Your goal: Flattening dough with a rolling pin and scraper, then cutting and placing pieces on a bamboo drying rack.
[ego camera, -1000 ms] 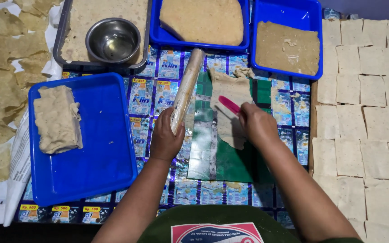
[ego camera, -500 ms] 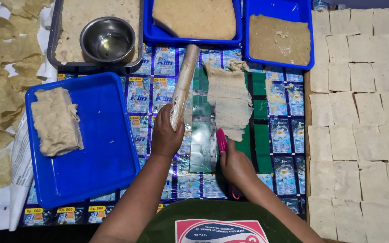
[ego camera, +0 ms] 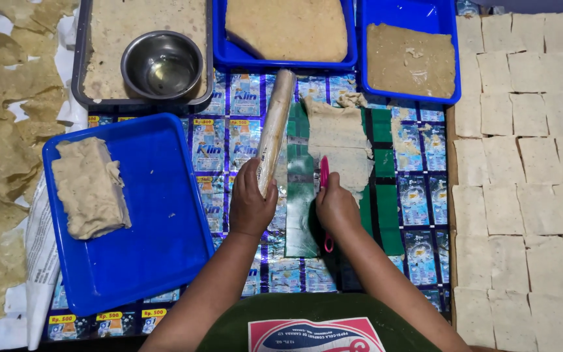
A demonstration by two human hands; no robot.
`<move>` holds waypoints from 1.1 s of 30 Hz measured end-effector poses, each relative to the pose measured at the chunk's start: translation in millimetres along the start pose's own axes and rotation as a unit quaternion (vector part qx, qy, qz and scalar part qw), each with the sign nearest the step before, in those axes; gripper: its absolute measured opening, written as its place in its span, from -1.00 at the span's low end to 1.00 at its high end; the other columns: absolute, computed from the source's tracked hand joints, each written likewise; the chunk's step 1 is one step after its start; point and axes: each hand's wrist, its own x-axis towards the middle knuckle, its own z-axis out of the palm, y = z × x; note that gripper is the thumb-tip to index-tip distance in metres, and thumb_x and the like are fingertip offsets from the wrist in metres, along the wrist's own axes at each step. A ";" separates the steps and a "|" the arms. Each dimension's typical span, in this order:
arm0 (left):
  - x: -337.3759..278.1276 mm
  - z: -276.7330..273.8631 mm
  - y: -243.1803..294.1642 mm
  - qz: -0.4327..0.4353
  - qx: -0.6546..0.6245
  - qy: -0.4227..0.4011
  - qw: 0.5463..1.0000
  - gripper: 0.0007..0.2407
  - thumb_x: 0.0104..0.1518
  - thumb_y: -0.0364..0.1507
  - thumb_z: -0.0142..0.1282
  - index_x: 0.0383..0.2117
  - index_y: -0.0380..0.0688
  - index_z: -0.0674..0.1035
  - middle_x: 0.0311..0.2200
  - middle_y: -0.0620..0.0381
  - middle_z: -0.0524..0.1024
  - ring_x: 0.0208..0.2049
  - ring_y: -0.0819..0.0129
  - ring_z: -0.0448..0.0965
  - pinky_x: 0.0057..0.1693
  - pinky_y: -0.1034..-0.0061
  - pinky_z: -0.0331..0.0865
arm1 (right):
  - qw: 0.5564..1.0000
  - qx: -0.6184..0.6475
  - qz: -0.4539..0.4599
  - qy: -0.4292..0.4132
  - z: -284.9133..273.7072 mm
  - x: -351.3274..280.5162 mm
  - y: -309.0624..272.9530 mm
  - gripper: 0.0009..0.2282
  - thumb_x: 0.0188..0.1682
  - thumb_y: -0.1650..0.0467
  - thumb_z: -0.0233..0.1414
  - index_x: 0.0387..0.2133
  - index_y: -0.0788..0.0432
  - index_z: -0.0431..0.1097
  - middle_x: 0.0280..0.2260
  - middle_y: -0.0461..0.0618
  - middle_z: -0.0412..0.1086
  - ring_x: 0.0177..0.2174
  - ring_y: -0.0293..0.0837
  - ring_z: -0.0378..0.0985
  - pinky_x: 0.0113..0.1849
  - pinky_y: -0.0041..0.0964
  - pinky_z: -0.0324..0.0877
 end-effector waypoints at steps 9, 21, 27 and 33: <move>0.5 2.2 -1.8 0.005 -0.004 0.007 1.000 -0.59 0.16 -0.43 0.13 0.14 -0.29 0.39 0.08 -0.17 0.40 0.15 -0.10 0.46 0.21 0.14 0.40 | 0.999 0.026 -0.033 0.009 -40.7 39.6 -5.0 -0.76 0.10 0.27 -0.14 -0.08 0.15 0.21 -0.30 0.46 0.50 -0.16 0.52 0.55 -0.14 0.38 0.41; -2.5 7.4 -0.8 0.017 0.009 0.022 1.000 -0.58 0.14 -0.46 0.16 0.13 -0.31 0.41 0.07 -0.19 0.42 0.13 -0.11 0.48 0.20 0.13 0.41 | 0.928 -0.287 -0.070 0.228 -107.2 27.3 187.5 -0.88 -0.02 0.24 0.13 -0.23 -0.34 0.49 -0.29 -0.31 0.43 -0.13 -0.22 0.54 0.11 -0.07 0.15; -4.3 8.6 -2.9 0.027 0.012 0.021 0.999 -0.59 0.15 -0.44 0.14 0.13 -0.31 0.41 0.07 -0.18 0.42 0.14 -0.11 0.48 0.21 0.13 0.40 | 0.926 -0.294 -0.134 0.194 -106.5 38.4 205.2 -0.92 -0.03 0.22 0.08 -0.32 -0.41 0.45 -0.30 -0.43 0.40 -0.16 -0.33 0.51 0.10 -0.07 0.10; -4.0 7.3 0.2 0.024 0.010 0.020 0.999 -0.60 0.15 -0.45 0.15 0.12 -0.32 0.40 0.07 -0.18 0.42 0.14 -0.13 0.48 0.20 0.11 0.40 | 0.922 -0.305 -0.179 0.157 -110.4 57.3 195.2 -0.95 -0.06 0.23 0.06 -0.37 -0.36 0.43 -0.28 -0.45 0.42 -0.13 -0.33 0.50 0.09 -0.08 0.09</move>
